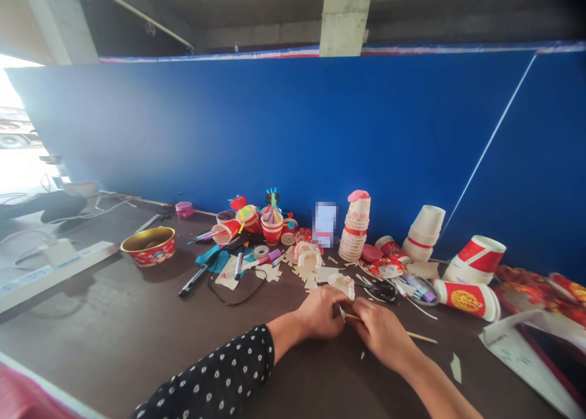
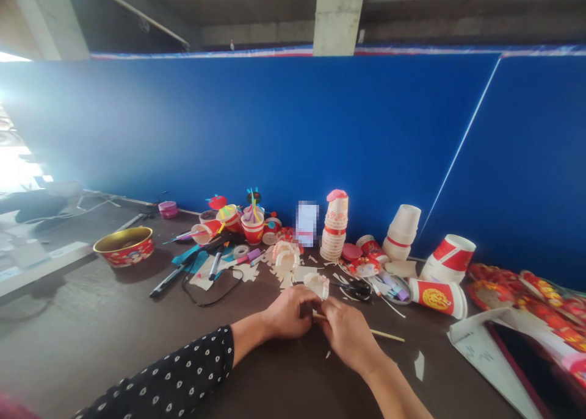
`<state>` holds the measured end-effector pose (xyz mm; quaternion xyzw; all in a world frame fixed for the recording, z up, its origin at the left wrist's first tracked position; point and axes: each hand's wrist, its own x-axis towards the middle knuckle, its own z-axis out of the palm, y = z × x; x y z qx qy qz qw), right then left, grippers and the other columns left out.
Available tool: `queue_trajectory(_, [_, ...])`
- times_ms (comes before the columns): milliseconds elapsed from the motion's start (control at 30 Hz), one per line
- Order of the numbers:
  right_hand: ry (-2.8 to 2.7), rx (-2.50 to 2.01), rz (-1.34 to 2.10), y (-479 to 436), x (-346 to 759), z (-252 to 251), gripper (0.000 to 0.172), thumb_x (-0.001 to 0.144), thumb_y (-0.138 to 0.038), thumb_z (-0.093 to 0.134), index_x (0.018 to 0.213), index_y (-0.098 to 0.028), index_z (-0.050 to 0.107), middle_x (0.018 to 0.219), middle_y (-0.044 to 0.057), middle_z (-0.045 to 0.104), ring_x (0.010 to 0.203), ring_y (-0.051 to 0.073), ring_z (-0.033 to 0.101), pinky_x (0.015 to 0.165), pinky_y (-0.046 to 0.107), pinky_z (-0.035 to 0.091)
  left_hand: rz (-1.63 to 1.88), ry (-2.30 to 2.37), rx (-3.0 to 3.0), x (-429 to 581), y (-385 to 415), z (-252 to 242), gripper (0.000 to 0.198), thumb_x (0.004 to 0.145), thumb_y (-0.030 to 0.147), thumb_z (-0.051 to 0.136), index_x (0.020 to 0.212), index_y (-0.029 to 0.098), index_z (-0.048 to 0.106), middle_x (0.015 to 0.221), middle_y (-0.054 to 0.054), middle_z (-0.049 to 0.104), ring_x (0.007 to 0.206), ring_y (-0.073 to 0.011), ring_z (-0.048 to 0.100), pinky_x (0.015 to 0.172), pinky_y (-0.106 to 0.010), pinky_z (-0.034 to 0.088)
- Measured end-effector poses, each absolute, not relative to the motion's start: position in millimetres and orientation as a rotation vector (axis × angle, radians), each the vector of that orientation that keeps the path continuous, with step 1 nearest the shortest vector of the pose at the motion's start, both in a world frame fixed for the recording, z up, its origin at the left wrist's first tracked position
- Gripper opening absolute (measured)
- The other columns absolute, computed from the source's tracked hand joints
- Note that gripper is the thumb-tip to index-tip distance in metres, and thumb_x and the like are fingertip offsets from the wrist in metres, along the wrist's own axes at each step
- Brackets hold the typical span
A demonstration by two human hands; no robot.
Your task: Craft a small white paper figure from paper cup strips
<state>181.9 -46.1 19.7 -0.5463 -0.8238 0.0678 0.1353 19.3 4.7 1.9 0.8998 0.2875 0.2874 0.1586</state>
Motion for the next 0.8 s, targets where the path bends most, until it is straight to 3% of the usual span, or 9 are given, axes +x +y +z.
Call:
queue_trajectory(267, [-2.354,-1.577,0.245,-45.5,184.1,18.6,0.019,0.085,-0.023,0.041,0.088,-0.019,0.059,0.090,0.007,0.063,0.083,0.020,0.059,0.071,0.028,0.040,0.637,0.901,2.496,20.9,-0.7,3.1,0.012,0.074,0.016,0.061,0.086,0.015,0.062,0.076,0.000,0.065,0.067,-0.0116,0.058,0.062,-0.018,0.043])
queue_trajectory(567, [-2.346,-1.499,0.377,-47.6,187.5,24.7,0.021,0.087,-0.037,0.044,0.093,-0.023,0.058,0.094,0.004,0.066,0.087,0.020,0.060,0.071,0.027,0.040,0.602,0.918,2.478,21.1,0.6,3.6,0.022,0.071,0.007,0.059,0.091,0.015,0.063,0.079,-0.001,0.068,0.070,-0.0126,0.061,0.062,-0.018,0.044])
queue_trajectory(700, [-2.310,-1.603,0.286,-46.2,194.3,23.4,0.027,0.092,-0.038,0.030,0.085,-0.023,0.051,0.076,0.003,0.065,0.072,0.019,0.061,0.060,0.027,0.036,0.584,0.925,2.551,21.0,2.5,1.1,0.008,0.076,0.016,0.060,0.080,0.015,0.066,0.075,-0.002,0.068,0.067,-0.0134,0.061,0.062,-0.019,0.044])
queue_trajectory(800, [-2.275,-1.689,0.214,-43.1,200.6,19.9,0.023,0.091,-0.031,0.029,0.082,-0.024,0.049,0.072,0.001,0.063,0.066,0.018,0.059,0.056,0.026,0.033,0.592,0.835,2.658,20.7,3.7,-1.7,0.009,0.076,0.015,0.060,0.078,0.016,0.068,0.076,-0.002,0.069,0.071,-0.0144,0.062,0.068,-0.020,0.045])
